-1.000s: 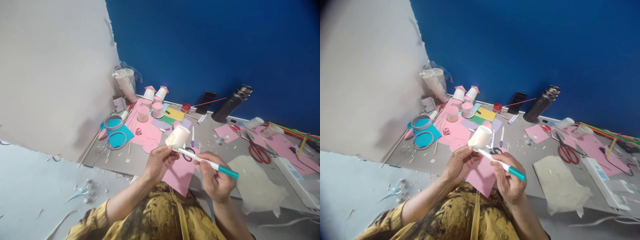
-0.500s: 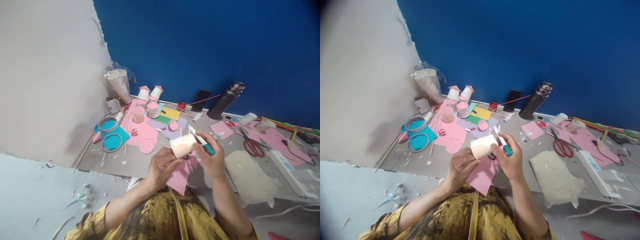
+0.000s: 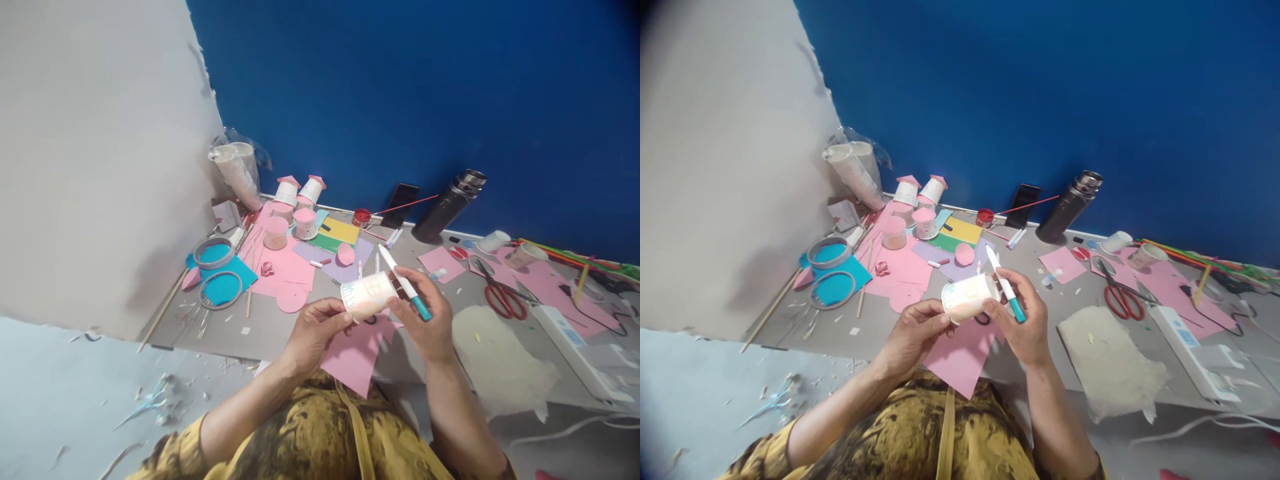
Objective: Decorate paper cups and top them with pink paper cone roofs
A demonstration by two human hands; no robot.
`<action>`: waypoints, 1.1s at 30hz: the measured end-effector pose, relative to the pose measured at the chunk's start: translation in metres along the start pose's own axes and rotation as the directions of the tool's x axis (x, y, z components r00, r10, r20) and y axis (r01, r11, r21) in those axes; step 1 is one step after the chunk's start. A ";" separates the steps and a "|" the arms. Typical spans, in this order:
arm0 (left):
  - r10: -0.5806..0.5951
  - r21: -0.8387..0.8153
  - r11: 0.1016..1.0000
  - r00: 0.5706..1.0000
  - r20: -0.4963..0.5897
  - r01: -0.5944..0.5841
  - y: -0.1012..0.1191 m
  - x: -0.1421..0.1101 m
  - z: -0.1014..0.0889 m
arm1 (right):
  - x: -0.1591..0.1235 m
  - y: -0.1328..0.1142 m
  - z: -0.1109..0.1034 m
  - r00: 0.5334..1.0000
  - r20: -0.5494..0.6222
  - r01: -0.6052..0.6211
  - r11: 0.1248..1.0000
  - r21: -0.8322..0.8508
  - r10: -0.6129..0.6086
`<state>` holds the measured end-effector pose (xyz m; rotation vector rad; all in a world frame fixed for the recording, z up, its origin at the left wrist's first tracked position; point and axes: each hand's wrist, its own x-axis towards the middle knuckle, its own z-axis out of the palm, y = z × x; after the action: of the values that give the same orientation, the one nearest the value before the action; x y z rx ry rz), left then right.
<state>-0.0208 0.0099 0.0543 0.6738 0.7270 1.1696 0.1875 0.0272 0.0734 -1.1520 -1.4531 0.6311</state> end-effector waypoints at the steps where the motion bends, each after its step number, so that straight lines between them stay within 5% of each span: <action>1: 0.028 0.054 0.998 0.999 -0.020 -0.027 -0.001 0.001 -0.001 | 0.001 0.001 -0.001 1.000 -0.007 0.010 1.000 0.006 -0.010; 5: 0.122 0.238 0.967 0.988 -0.097 -0.095 -0.003 0.006 -0.005 | -0.003 0.002 -0.013 0.994 -0.104 0.034 0.999 0.020 -0.032; 9: 0.083 0.207 0.977 0.978 -0.190 -0.043 -0.006 0.015 -0.001 | -0.024 -0.005 -0.021 0.955 -0.284 0.096 0.994 0.046 -0.079; 14: 0.213 0.317 0.934 0.969 -0.124 -0.165 -0.002 0.017 0.015 | -0.037 -0.028 -0.012 0.924 -0.001 0.380 0.917 -0.121 -0.383; 18: 0.314 0.351 0.898 0.945 -0.088 -0.266 0.002 0.013 0.022 | -0.029 -0.034 -0.005 0.901 0.096 0.432 0.891 -0.137 -0.422; 23: 0.350 0.408 0.869 0.931 -0.107 -0.280 0.000 0.012 0.019 | -0.025 -0.029 -0.001 0.896 0.140 0.439 0.886 -0.148 -0.420; 33: 0.306 0.412 0.882 0.943 -0.131 -0.229 0.002 0.010 0.016 | -0.028 -0.027 -0.004 0.932 0.053 0.362 0.914 -0.181 -0.358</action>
<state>-0.0065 0.0184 0.0638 1.0326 1.0749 1.3713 0.1806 -0.0094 0.0858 -0.9836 -1.7164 0.2507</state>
